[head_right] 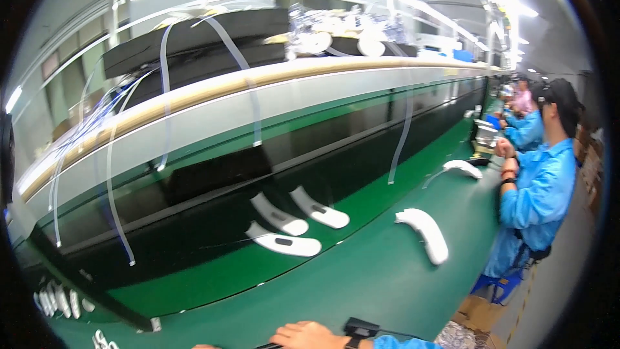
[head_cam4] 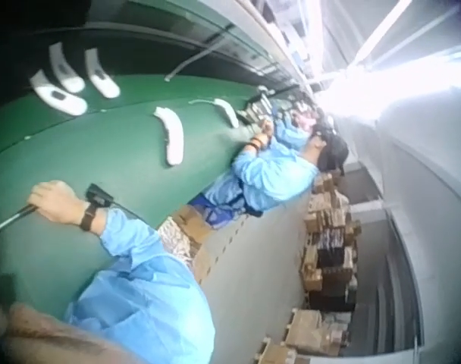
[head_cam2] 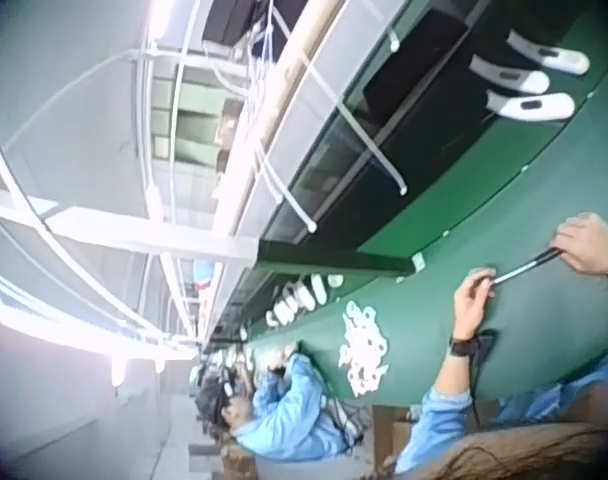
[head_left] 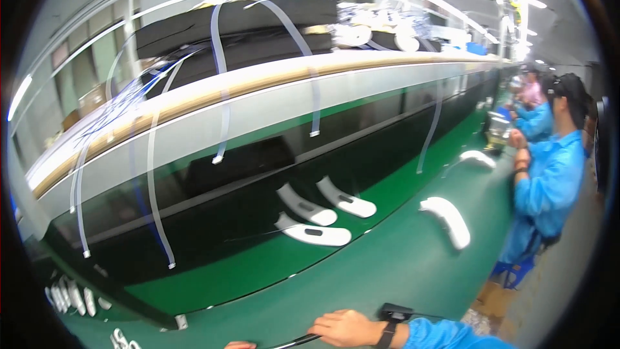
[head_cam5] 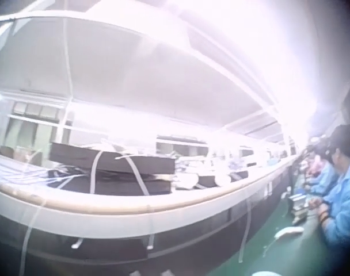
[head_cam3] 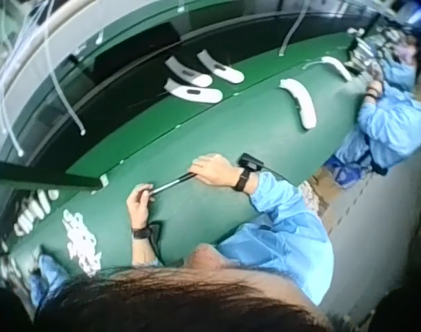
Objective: Assembling small white plastic components on a production line using a small hammer to ensure tight fit.
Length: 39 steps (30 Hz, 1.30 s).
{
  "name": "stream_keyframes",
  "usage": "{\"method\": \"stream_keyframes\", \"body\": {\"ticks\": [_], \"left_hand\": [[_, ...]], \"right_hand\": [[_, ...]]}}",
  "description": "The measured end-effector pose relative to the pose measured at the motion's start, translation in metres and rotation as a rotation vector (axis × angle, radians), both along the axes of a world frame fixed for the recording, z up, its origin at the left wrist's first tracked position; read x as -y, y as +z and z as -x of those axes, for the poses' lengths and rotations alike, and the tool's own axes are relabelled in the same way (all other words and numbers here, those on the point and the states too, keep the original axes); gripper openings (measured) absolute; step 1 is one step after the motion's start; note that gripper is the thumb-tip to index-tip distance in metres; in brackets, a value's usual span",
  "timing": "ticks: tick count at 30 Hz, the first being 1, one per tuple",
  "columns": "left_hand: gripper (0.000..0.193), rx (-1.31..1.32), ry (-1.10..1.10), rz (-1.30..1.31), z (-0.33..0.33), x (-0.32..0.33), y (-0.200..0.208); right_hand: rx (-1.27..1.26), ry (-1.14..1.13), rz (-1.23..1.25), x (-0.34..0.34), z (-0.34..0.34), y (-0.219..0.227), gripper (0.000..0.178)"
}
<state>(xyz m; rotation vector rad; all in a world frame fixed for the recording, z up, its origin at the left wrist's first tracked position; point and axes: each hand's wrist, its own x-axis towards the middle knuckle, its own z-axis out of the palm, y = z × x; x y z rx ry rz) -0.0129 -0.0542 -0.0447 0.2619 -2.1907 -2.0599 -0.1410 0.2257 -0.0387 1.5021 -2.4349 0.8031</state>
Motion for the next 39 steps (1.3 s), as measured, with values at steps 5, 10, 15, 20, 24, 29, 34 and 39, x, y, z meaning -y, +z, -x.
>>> {"method": "stream_keyframes", "body": {"ticks": [5,10,15,20,24,29,34,39], "left_hand": [[0.032,-0.094,0.031,0.044,0.003,0.004,-0.014],[0.051,-0.161,-0.002,-0.001,0.003,0.003,-0.011],[0.065,-0.106,-0.078,-0.183,-0.001,0.004,-0.012],[0.060,-0.100,-0.097,-0.188,-0.002,0.005,-0.020],[0.047,-0.040,-0.082,-0.134,-0.001,0.003,-0.020],[0.039,-0.009,-0.070,-0.096,0.000,0.000,-0.019],[0.038,-0.005,-0.069,-0.074,0.000,0.000,-0.018],[0.037,0.003,-0.060,-0.064,0.000,-0.002,-0.017]], "right_hand": [[-0.030,0.024,-0.156,0.002,0.008,0.000,0.035],[-0.075,-0.054,-0.091,0.006,0.007,0.009,0.034],[-0.096,-0.061,-0.009,0.009,0.007,0.009,0.029],[-0.077,-0.063,0.025,0.010,0.007,0.008,0.026],[-0.062,-0.066,-0.015,0.010,0.007,0.009,0.025],[0.016,-0.058,-0.068,0.009,0.009,0.005,0.021],[0.018,-0.059,-0.073,0.009,0.009,0.005,0.019],[0.024,-0.062,-0.073,0.008,0.010,0.006,0.018]]}}
